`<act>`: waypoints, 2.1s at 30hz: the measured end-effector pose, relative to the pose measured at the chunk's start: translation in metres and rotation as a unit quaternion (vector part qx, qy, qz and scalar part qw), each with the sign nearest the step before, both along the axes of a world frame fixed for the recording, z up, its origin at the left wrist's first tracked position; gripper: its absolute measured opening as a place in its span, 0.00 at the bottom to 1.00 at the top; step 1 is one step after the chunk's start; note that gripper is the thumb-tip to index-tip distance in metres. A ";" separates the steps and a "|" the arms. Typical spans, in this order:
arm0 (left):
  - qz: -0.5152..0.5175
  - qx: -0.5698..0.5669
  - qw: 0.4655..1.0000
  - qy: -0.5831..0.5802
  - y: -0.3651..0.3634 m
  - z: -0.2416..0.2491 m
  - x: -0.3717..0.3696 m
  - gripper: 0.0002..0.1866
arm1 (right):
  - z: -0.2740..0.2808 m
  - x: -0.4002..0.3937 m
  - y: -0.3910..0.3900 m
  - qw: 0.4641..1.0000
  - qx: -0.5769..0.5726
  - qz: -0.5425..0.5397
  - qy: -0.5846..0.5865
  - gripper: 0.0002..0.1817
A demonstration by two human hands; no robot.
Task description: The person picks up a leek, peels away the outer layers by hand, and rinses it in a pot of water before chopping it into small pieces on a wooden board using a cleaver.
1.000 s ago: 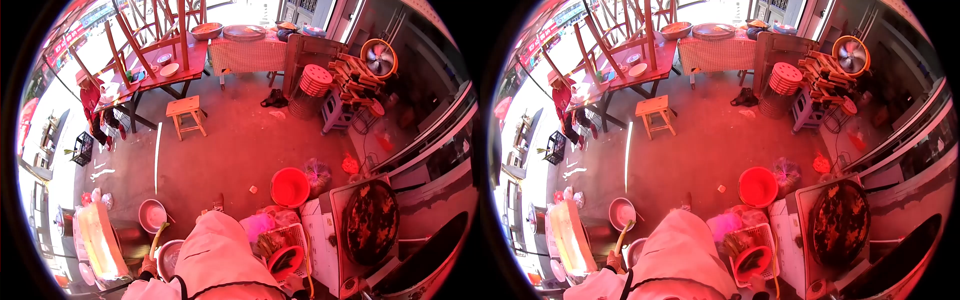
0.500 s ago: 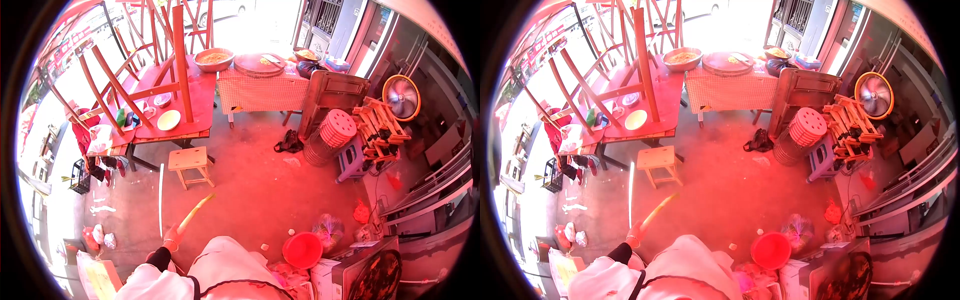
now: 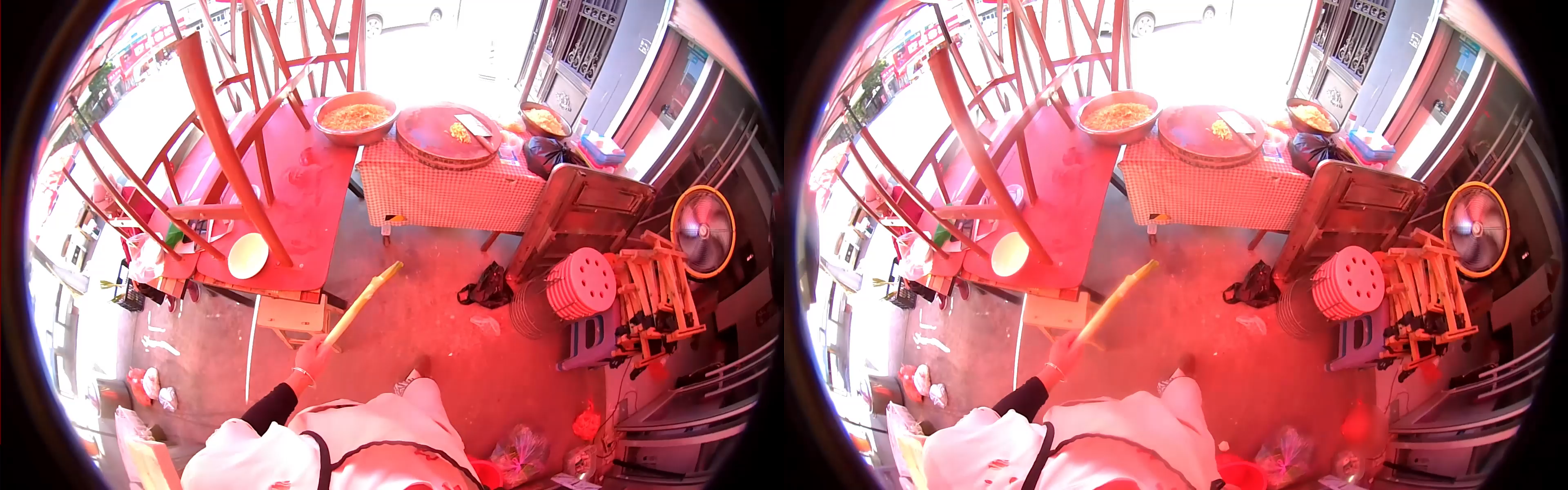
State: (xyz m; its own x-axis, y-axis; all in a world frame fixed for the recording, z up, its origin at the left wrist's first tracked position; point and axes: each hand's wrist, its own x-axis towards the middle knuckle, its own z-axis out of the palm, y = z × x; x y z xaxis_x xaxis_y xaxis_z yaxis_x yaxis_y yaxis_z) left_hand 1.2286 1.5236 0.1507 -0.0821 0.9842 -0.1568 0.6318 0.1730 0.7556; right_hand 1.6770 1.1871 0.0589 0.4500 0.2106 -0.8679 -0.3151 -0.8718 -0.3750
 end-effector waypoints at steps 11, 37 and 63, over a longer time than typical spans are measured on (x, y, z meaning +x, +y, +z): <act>0.061 0.104 0.984 -0.132 0.213 0.068 0.110 0.15 | 0.040 0.151 0.314 0.980 0.075 0.173 -0.070 0.19; 0.007 0.181 0.981 0.067 0.825 0.026 0.257 0.20 | 0.185 0.117 0.988 0.663 0.364 0.460 -0.465 0.24; -0.576 0.251 0.765 0.142 0.804 0.118 0.409 0.39 | 0.258 0.132 1.020 0.567 0.329 0.640 -0.401 0.09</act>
